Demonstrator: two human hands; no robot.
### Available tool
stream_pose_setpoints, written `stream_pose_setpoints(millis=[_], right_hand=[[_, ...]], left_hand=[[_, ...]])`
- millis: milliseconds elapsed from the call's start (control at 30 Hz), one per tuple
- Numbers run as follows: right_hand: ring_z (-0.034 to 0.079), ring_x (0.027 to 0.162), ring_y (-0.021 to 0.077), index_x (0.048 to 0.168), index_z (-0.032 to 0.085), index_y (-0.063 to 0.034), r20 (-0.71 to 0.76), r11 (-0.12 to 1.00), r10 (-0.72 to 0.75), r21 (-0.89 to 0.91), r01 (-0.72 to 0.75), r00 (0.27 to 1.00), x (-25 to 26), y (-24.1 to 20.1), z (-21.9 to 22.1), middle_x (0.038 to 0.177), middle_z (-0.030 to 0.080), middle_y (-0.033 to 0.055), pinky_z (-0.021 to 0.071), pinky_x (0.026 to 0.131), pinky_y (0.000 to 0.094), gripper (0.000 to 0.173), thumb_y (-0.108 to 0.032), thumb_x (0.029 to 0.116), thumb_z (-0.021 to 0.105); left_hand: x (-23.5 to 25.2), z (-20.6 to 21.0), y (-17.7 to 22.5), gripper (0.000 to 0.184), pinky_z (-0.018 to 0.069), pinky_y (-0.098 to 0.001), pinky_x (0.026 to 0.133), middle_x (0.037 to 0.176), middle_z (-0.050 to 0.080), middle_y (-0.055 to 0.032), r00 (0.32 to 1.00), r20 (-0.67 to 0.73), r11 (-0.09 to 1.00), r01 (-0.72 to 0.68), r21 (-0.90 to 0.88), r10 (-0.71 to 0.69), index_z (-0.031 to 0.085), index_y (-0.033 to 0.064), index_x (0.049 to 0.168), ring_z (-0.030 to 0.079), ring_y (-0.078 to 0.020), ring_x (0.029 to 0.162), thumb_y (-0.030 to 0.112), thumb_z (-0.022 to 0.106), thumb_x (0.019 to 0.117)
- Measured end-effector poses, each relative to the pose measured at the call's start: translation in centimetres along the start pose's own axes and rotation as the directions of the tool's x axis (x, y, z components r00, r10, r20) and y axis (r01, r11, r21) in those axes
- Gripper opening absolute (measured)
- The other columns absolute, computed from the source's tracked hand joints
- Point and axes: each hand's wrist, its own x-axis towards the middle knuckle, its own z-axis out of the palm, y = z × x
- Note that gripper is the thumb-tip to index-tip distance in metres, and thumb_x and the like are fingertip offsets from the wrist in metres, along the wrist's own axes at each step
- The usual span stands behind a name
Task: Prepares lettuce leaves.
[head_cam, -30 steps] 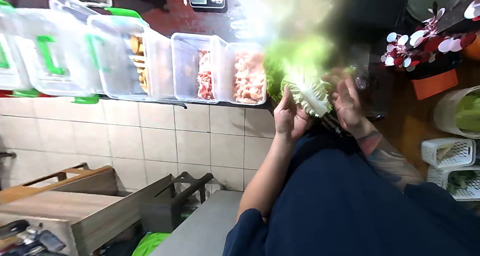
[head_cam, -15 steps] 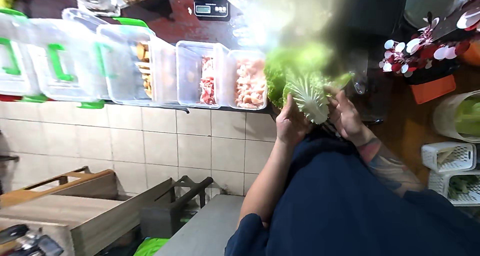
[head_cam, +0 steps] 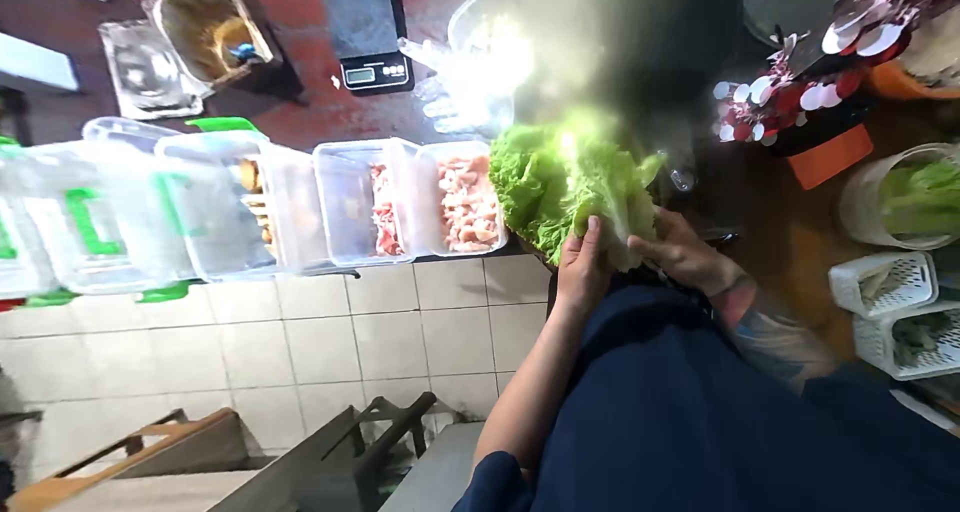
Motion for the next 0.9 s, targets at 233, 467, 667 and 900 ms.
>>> stream_pose_setpoints(millis=[233,467,667,900], right_hand=[[0.069,0.070,0.0137,0.121,0.069,-0.0093,-0.081,0.974,-0.021,-0.227,0.002,0.996,-2.1,-0.6,-1.8,0.092,0.073,0.0067,0.0603,0.059,0.0283,0.027,-0.019,0.0966,0.073],[0.068,0.079,0.0027,0.109,0.071,-0.0139,-0.032,0.883,-0.283,-0.399,0.248,0.958,-5.9,-5.2,-6.3,0.093,0.072,-0.0051,0.0607,0.068,0.0214,0.015,-0.015,0.0941,0.072],[0.069,0.065,0.0118,0.078,0.070,-0.0096,0.228,0.708,-0.534,0.647,0.283,0.814,-5.6,-4.6,-4.2,0.070,0.068,-0.0009,0.0594,0.065,0.0285,0.020,-0.021,0.0943,0.067],[0.066,0.066,-0.0001,0.106,0.071,-0.0156,-0.203,0.873,-0.349,0.283,0.396,0.915,-6.8,-5.5,-4.3,0.077,0.070,-0.0073,0.0556,0.062,0.0167,0.018,-0.030,0.0957,0.067]], left_hand=[[1.0,1.3,0.2,0.044,0.0603,-0.0373,0.087,0.123,0.066,-0.0046,0.997,-0.048,0.996,-0.057,-0.067,0.054,0.049,0.0218,0.141,0.068,-0.0170,0.105,0.015,0.064,0.1010],[2.4,0.1,1.5,0.051,0.0552,-0.0331,0.096,0.155,0.049,-0.0054,0.997,0.047,0.965,-0.046,-0.258,0.060,0.032,0.0286,0.160,0.064,-0.0185,0.120,0.025,0.035,0.1089],[5.6,-0.6,-0.6,0.070,0.0297,-0.0555,0.121,0.166,0.031,-0.0140,0.985,0.169,0.834,0.073,-0.548,0.024,0.026,0.0182,0.163,0.033,-0.0366,0.151,0.055,0.011,0.1052],[7.3,-0.8,-1.5,0.088,0.0233,-0.0558,0.123,0.170,0.021,-0.0116,0.961,0.277,0.833,0.153,-0.532,0.001,0.018,0.0193,0.165,0.022,-0.0349,0.155,0.070,-0.006,0.0968]])
